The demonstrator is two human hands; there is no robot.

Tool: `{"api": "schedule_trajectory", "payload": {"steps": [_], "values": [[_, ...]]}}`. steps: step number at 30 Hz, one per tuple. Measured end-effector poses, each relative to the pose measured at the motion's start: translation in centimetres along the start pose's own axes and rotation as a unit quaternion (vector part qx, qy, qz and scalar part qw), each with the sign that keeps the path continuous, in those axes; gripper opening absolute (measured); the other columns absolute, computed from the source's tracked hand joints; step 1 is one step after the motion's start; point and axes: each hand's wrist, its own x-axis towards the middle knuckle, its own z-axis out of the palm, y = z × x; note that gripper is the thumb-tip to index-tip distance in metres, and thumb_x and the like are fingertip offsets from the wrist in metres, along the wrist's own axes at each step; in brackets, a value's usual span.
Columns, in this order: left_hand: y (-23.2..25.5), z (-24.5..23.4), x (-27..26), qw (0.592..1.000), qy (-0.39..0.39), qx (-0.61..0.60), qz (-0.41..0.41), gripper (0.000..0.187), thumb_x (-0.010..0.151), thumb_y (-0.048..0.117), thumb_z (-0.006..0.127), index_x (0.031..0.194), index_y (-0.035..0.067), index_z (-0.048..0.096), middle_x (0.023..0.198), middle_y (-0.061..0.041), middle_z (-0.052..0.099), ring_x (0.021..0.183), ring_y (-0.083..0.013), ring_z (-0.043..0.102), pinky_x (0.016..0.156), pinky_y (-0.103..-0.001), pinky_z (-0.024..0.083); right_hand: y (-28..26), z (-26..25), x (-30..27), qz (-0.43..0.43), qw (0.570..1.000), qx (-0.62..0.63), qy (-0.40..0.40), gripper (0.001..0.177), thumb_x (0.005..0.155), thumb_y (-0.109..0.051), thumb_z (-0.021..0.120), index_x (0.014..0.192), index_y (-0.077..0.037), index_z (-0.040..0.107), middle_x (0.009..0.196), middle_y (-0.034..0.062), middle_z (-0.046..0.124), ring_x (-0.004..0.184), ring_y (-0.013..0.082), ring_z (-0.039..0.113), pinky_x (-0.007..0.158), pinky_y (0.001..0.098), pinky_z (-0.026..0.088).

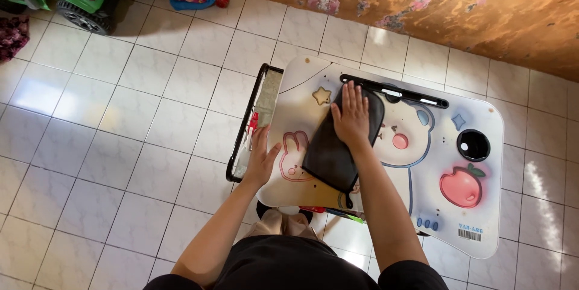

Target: The person sprays a liquid cleaner onto a small white table with a cartoon design, then wipes the entire tabletop with a dark cloth. The person repeatedly wipes the same areas to ensure the surface is clean.

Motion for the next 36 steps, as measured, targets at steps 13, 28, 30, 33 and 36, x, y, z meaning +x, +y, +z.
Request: {"api": "schedule_trajectory", "payload": {"steps": [13, 28, 30, 33, 36], "values": [[1.4, -0.3, -0.2, 0.999, -0.029, 0.017, 0.019, 0.078, 0.101, 0.051, 0.05, 0.156, 0.0, 0.028, 0.153, -0.032, 0.027, 0.148, -0.0494, 0.024, 0.122, -0.056, 0.019, -9.3, 2.9, -0.1, -0.108, 0.994, -0.007, -0.024, 0.072, 0.104, -0.054, 0.039, 0.164, -0.02, 0.018, 0.172, 0.0021, 0.012, 0.157, 0.0259, 0.012, 0.125, 0.0464, 0.014], [3.0, -0.6, -0.9, 0.997, -0.025, 0.048, -0.05, 0.078, 0.102, 0.051, 0.047, 0.161, 0.007, 0.021, 0.159, -0.03, 0.025, 0.149, -0.0467, 0.023, 0.12, -0.056, 0.024, -6.1, 3.6, 1.0, -0.163, 0.985, 0.038, 0.049, 0.07, 0.104, -0.055, 0.046, 0.164, -0.025, 0.026, 0.17, -0.0038, 0.021, 0.156, 0.0208, 0.02, 0.125, 0.0433, 0.016], [2.9, -0.5, -1.0, 0.998, -0.013, 0.048, -0.04, 0.076, 0.103, 0.052, 0.046, 0.161, 0.009, 0.023, 0.159, -0.028, 0.027, 0.149, -0.0454, 0.026, 0.12, -0.054, 0.025, -4.8, 2.5, 1.0, -0.133, 0.99, 0.031, 0.035, 0.071, 0.103, -0.055, 0.048, 0.163, -0.023, 0.026, 0.169, -0.0021, 0.023, 0.155, 0.0219, 0.022, 0.125, 0.0451, 0.019], [2.5, -0.5, -1.0, 0.999, 0.002, 0.022, -0.025, 0.073, 0.104, 0.049, 0.046, 0.16, 0.008, 0.026, 0.159, -0.027, 0.029, 0.149, -0.0442, 0.026, 0.12, -0.053, 0.025, -1.9, 2.0, 0.8, -0.098, 0.995, 0.018, 0.025, 0.072, 0.103, -0.056, 0.045, 0.163, -0.022, 0.025, 0.169, 0.001, 0.024, 0.155, 0.0249, 0.024, 0.124, 0.048, 0.022], [1.1, -0.5, -0.6, 1.0, 0.017, -0.013, 0.001, 0.071, 0.104, 0.044, 0.048, 0.158, 0.002, 0.03, 0.157, -0.03, 0.031, 0.148, -0.0471, 0.027, 0.121, -0.054, 0.023, 1.6, 1.5, -0.1, -0.06, 0.998, 0.011, 0.031, 0.072, 0.102, -0.053, 0.049, 0.163, -0.02, 0.027, 0.168, 0.0036, 0.027, 0.154, 0.0269, 0.025, 0.124, 0.0501, 0.022]]}}
